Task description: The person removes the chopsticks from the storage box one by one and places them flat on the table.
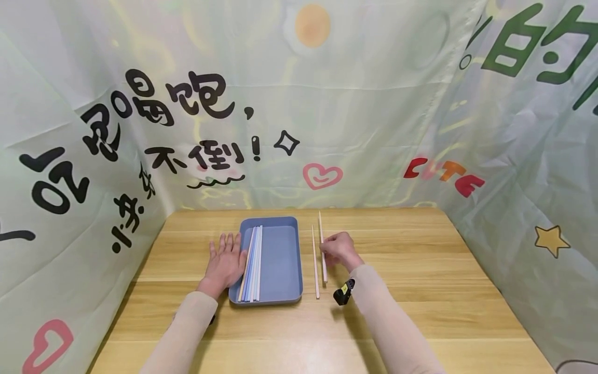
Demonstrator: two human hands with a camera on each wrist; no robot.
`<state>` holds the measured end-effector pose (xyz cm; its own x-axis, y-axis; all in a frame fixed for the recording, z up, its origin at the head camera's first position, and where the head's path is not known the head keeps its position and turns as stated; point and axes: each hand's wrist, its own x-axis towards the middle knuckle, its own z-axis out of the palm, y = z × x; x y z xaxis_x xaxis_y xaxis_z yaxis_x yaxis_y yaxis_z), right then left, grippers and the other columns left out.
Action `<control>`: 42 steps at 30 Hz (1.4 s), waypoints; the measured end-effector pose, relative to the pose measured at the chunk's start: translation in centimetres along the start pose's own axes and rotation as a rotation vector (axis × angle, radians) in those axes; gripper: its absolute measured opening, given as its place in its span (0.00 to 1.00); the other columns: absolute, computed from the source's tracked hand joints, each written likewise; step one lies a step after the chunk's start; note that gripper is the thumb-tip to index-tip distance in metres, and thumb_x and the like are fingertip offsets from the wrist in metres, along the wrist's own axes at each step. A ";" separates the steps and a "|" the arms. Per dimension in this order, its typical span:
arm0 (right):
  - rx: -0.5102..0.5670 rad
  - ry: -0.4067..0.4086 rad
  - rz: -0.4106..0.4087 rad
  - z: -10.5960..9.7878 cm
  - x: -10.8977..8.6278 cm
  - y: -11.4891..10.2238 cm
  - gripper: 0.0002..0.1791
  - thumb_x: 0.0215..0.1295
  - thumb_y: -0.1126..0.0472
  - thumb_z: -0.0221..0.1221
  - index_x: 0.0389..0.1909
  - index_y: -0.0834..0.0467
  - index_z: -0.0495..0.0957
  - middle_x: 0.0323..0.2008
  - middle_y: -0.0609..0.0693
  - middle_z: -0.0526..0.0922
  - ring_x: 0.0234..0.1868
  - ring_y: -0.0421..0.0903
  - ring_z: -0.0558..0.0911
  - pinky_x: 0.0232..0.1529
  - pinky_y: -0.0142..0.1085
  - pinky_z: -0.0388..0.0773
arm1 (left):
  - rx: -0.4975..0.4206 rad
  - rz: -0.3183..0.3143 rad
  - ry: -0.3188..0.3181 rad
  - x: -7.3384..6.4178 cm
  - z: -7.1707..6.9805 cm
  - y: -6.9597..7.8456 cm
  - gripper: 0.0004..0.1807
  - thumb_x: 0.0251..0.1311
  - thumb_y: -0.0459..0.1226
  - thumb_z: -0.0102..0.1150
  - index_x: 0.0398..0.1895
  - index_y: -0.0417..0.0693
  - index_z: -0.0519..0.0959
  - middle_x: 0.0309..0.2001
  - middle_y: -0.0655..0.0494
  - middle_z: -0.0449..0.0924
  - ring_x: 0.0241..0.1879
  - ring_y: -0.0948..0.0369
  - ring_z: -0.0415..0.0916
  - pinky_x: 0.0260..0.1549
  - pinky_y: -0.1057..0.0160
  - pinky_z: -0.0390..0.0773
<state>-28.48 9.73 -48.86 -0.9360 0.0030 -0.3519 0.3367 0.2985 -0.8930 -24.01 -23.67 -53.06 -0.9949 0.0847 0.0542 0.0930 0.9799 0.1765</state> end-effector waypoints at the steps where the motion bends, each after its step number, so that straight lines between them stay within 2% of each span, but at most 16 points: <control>1: -0.005 0.000 -0.002 0.0 0.0 0.1 0.11 0.64 0.73 0.62 0.46 0.73 0.84 0.31 0.56 0.81 0.30 0.47 0.82 0.33 0.43 0.90 | 0.000 -0.001 -0.001 0.0 0.0 0.0 0.36 0.84 0.49 0.35 0.84 0.36 0.50 0.82 0.30 0.51 0.83 0.33 0.45 0.78 0.26 0.42; 25: -0.039 0.021 0.023 0.1 -0.5 1.7 0.10 0.64 0.72 0.64 0.46 0.71 0.83 0.30 0.56 0.81 0.30 0.47 0.82 0.34 0.44 0.90 | -0.016 -0.003 -0.012 -0.1 -0.1 -0.1 0.37 0.84 0.49 0.33 0.85 0.36 0.48 0.82 0.29 0.49 0.83 0.33 0.43 0.78 0.26 0.40; 36: -0.070 0.032 0.011 0.4 -0.8 1.9 0.11 0.63 0.72 0.65 0.46 0.71 0.83 0.28 0.54 0.81 0.28 0.46 0.82 0.31 0.43 0.90 | -0.013 -0.004 -0.007 -0.1 0.0 -0.1 0.37 0.84 0.50 0.33 0.85 0.36 0.48 0.82 0.30 0.50 0.83 0.33 0.43 0.78 0.26 0.40; 42: -0.107 0.048 0.011 0.6 -0.8 1.8 0.09 0.62 0.72 0.66 0.43 0.70 0.84 0.27 0.55 0.83 0.25 0.46 0.84 0.31 0.44 0.90 | -0.015 -0.003 -0.005 -0.1 0.0 0.0 0.37 0.84 0.49 0.33 0.85 0.36 0.49 0.82 0.29 0.50 0.83 0.32 0.43 0.78 0.26 0.40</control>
<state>-27.02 9.69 -50.36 -0.9371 0.0515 -0.3452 0.3361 0.3987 -0.8532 -23.92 -23.66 -53.03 -0.9953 0.0830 0.0492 0.0910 0.9773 0.1913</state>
